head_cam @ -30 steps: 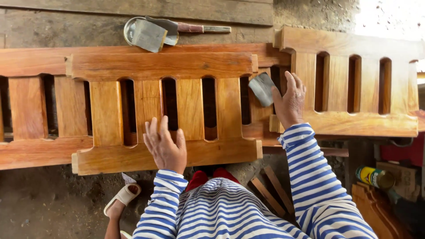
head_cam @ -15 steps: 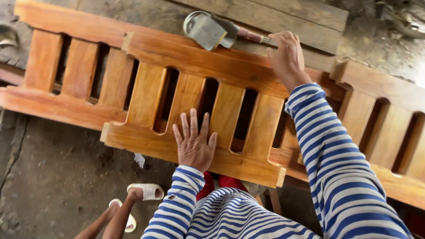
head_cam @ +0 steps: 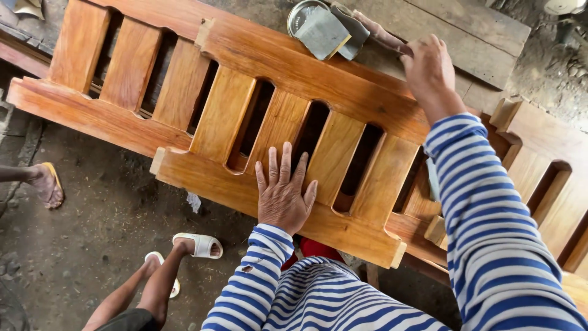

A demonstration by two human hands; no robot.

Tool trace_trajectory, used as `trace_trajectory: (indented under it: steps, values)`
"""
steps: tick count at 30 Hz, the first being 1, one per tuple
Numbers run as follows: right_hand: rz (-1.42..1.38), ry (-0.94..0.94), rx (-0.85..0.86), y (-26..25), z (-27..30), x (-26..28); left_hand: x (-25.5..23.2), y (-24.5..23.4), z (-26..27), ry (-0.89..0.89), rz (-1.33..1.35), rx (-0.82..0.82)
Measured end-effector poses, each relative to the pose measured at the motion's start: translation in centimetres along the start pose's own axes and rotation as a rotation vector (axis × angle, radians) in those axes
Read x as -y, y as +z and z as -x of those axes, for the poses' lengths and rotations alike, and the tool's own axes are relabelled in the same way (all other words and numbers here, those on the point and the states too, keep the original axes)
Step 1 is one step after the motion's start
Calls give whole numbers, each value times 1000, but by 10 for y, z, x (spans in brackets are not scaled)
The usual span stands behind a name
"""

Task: Sanding wooden furniture parts and applying finish to joints

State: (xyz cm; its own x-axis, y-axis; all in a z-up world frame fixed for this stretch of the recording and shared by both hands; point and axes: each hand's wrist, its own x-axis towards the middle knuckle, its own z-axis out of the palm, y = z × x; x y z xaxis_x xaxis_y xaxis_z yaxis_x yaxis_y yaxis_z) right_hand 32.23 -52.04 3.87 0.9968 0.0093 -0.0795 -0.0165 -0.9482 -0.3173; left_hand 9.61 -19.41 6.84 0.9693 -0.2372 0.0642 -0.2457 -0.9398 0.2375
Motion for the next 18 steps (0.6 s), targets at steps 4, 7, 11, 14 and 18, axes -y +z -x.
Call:
trace_trajectory:
  steps: [4,7,11,14,18]
  values:
    - [62,-95,-61,-17,14,-32,0,-2,0,10,4,-44]
    - [60,-82,-115,-35,32,-49,0,0,0,11,17,-75]
    - [-39,-81,-207,-68,102,-12,1,1,0,25,39,-68]
    - [-547,218,-142,-88,176,64,4,-1,5,-50,112,168]
    - [-1306,479,41,-79,257,145,-12,9,11,-109,591,-41]
